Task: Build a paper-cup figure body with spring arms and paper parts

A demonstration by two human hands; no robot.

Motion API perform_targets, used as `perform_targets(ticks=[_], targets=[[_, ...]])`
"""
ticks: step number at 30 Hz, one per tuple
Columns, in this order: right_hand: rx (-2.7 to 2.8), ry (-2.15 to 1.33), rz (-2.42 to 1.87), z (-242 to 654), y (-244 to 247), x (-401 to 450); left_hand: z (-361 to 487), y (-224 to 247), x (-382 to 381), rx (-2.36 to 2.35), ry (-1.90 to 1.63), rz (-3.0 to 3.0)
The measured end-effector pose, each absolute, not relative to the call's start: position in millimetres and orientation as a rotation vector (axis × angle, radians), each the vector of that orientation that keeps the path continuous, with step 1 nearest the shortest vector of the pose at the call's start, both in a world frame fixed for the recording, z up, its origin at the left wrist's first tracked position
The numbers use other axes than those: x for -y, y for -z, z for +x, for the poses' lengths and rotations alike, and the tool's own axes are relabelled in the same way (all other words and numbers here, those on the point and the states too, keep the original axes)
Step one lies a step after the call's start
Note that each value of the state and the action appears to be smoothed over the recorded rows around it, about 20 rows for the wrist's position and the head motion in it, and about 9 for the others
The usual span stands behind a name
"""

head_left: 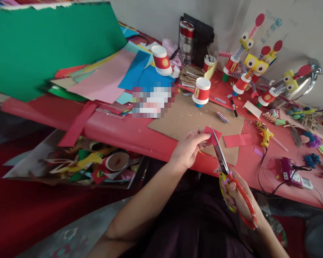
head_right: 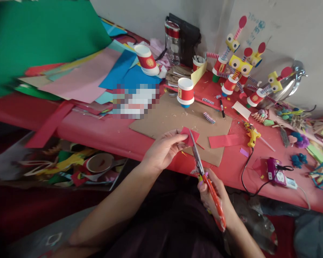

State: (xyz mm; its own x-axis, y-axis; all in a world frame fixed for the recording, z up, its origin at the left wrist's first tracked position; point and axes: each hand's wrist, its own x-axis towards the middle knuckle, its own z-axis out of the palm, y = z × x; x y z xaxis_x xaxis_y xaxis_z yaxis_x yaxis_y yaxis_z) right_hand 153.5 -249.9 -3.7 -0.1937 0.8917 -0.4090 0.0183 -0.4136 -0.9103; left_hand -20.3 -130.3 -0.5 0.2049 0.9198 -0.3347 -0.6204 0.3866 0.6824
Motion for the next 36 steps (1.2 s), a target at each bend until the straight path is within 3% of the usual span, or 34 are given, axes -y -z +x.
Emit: perform_targets(ticks=[36], targets=[[1.03, -1.559, -1.296, 139.9, 7.5, 250.4, -8.3, -4.7, 144.5, -0.783, -1.112, 0.521]])
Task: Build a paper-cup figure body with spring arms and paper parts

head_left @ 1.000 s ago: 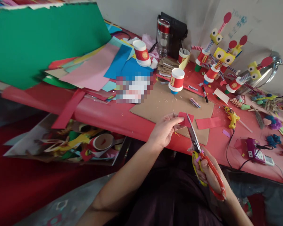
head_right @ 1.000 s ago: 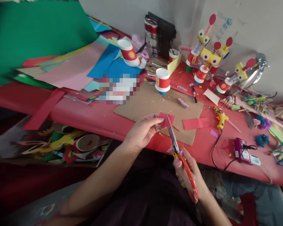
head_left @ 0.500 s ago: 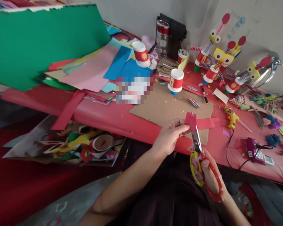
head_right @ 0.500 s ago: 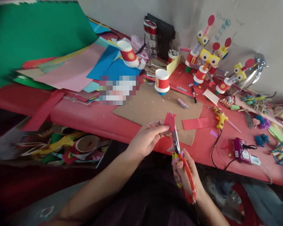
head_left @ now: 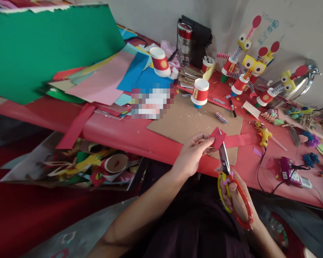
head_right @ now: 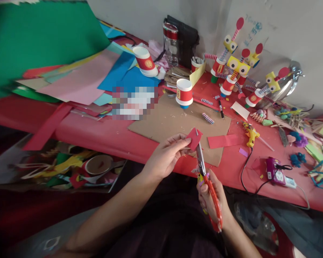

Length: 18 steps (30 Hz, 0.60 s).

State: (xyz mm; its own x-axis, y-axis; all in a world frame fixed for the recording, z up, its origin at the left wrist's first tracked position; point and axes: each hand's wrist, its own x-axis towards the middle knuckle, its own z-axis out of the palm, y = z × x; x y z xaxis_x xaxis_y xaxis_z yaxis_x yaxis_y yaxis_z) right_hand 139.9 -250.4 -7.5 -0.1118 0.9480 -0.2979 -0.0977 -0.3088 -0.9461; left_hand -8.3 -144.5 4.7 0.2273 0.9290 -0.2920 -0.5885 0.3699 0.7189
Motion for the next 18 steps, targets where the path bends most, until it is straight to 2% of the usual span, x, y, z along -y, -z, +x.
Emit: perform_targets(ticks=[18], targets=[[1.163, -1.495, -1.352, 147.0, 18.9, 252.6, -9.7, -2.8, 145.9, -0.798, -1.147, 0.536]])
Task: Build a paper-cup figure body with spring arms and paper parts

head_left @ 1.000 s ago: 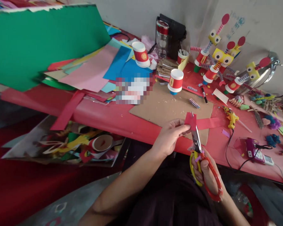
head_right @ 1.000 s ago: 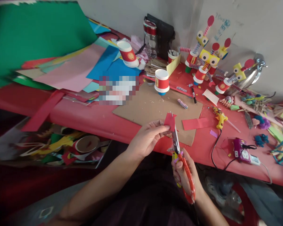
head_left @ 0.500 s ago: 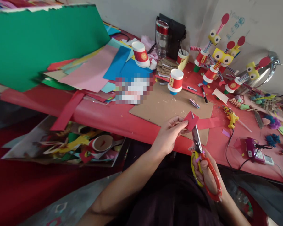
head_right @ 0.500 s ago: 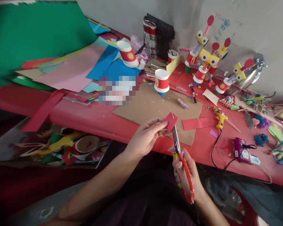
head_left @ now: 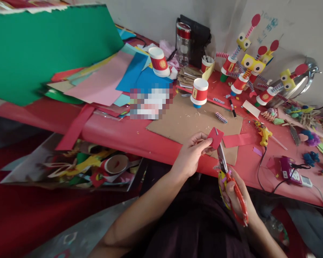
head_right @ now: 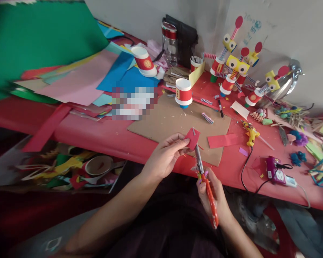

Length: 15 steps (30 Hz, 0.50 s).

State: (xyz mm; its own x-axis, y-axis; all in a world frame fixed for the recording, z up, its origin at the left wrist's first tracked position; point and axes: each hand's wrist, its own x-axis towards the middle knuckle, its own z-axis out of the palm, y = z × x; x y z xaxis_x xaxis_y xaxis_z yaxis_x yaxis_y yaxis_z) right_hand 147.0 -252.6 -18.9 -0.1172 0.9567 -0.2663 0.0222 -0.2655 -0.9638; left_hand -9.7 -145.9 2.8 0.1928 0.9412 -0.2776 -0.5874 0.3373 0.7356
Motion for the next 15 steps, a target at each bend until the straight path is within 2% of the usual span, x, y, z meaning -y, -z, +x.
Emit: perform_targets(ticks=[15], targets=[[1.084, -1.512, -1.484, 142.3, 13.5, 250.3, -10.2, -1.3, 146.4, -0.818, -1.147, 0.529]])
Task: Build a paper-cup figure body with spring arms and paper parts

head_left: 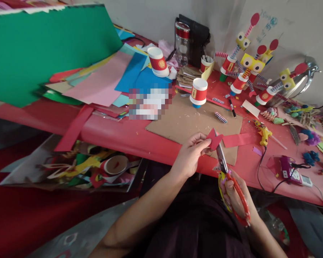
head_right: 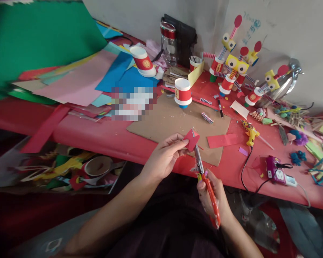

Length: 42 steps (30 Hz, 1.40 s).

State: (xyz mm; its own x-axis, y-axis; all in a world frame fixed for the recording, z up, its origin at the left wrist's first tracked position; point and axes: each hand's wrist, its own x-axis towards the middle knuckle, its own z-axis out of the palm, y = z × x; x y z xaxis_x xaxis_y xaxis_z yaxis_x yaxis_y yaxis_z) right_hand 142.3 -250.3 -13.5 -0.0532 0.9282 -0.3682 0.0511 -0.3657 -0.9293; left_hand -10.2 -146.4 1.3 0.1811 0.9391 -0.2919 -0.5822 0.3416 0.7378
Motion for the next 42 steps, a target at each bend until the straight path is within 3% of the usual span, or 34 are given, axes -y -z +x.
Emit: perform_targets(ticks=[17, 31, 39, 42], targets=[[0.864, -1.144, -1.42, 114.3, -6.8, 197.5, 9.8, -1.8, 172.0, -0.859, -1.166, 0.436], [1.126, -1.239, -1.473, 138.1, -23.4, 191.1, -19.8, -1.7, 157.4, -0.892, -0.876, 0.806], [1.125, -1.46, -1.12, 149.1, -3.8, 225.6, -20.7, -13.2, 148.6, -0.891, -1.144, 0.475], [1.267, -1.533, -1.178, 153.8, -1.6, 249.8, -18.8, -14.3, 147.5, -0.888, -1.184, 0.41]])
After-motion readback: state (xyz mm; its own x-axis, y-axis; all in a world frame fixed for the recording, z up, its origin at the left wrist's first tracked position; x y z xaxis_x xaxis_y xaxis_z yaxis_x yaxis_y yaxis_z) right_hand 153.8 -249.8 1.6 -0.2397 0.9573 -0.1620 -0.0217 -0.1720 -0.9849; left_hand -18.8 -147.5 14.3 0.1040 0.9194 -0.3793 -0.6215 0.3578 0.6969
